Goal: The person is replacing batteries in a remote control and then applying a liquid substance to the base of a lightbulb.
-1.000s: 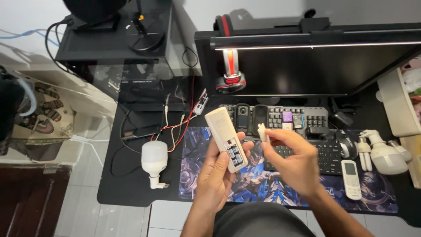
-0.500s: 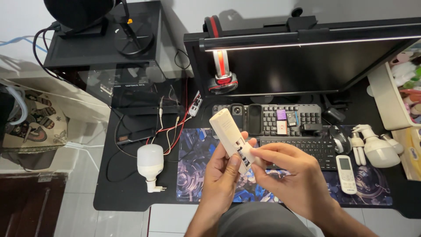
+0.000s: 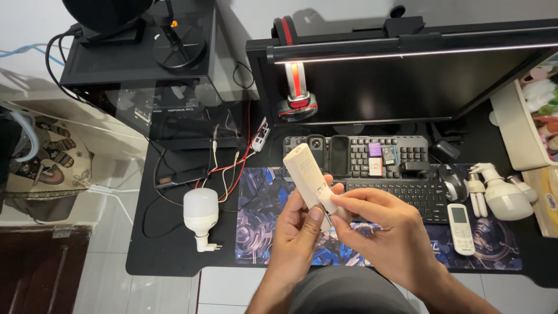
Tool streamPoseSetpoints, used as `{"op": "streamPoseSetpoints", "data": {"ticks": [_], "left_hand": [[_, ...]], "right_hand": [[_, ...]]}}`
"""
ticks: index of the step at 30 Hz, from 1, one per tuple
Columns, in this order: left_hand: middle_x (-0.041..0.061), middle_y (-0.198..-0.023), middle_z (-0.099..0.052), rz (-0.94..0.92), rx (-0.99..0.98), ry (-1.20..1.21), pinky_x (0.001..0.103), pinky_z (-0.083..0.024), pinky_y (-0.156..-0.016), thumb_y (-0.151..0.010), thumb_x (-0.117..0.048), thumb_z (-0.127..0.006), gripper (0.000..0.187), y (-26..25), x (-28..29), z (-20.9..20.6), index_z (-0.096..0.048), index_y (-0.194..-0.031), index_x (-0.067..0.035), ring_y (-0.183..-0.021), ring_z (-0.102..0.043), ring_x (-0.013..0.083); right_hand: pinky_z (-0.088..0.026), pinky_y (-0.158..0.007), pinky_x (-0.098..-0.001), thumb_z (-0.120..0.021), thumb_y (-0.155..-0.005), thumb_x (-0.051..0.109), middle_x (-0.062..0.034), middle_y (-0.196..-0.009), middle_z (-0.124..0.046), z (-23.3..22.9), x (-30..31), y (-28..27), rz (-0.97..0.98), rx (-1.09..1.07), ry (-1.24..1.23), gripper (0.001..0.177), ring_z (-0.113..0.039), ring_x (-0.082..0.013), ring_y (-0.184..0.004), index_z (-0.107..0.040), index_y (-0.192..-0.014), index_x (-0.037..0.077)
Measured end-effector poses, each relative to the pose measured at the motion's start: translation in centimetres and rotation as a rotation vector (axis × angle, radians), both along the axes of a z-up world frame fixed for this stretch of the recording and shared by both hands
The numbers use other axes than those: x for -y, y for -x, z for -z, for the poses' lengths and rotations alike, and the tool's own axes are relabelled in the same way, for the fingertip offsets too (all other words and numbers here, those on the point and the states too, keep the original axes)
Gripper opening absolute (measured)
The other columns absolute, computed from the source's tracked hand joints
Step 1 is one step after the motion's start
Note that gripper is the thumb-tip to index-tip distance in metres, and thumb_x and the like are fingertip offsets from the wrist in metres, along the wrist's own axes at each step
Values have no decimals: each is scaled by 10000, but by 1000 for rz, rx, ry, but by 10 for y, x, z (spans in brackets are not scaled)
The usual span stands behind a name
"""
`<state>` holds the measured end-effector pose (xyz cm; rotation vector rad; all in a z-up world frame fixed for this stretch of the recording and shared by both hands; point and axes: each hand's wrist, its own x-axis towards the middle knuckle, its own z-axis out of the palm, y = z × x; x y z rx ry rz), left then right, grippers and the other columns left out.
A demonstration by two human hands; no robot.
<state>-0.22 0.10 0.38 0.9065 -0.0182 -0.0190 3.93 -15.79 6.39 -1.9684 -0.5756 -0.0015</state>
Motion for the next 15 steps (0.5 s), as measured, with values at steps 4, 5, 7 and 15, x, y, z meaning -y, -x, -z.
{"op": "streamPoseSetpoints", "data": {"ticks": [4, 5, 7, 15], "left_hand": [[174, -1424, -612, -14, 11, -31, 375, -496, -1094, -1070, -225, -557, 528, -1, 0, 0, -429, -1523, 16, -1244, -628, 213], [174, -1425, -610, -14, 17, -18, 375, -494, -1097, -1069, -231, -564, 537, -1, 0, 1, -426, -1525, 15, -1246, -627, 213], [174, -1426, -608, -16, 25, -6, 375, -492, -1101, -1067, -238, -571, 545, -2, 0, 0, -422, -1527, 14, -1249, -626, 213], [187, -1421, -619, -23, 19, -28, 360, -501, -1084, -1069, -232, -570, 543, -4, 0, -2, -431, -1532, 15, -1240, -626, 208]], "right_hand": [[-640, -696, -238, -807, -773, 27, -95, -1037, -763, -1, -2, 0, 13, -15, 3, 311, -759, -119, -824, -755, -1075, -18], [-627, -683, -244, -806, -775, 30, -96, -1044, -764, -1, -3, 0, 24, -42, -1, 305, -766, -122, -832, -757, -1072, -14], [-615, -670, -251, -805, -777, 32, -97, -1052, -764, -1, -4, 0, 33, -66, -6, 299, -773, -124, -841, -758, -1069, -9], [-658, -682, -233, -816, -785, 40, -107, -1109, -744, 5, -6, 2, 45, 15, -36, 310, -766, -145, -885, -755, -1086, 4]]}}
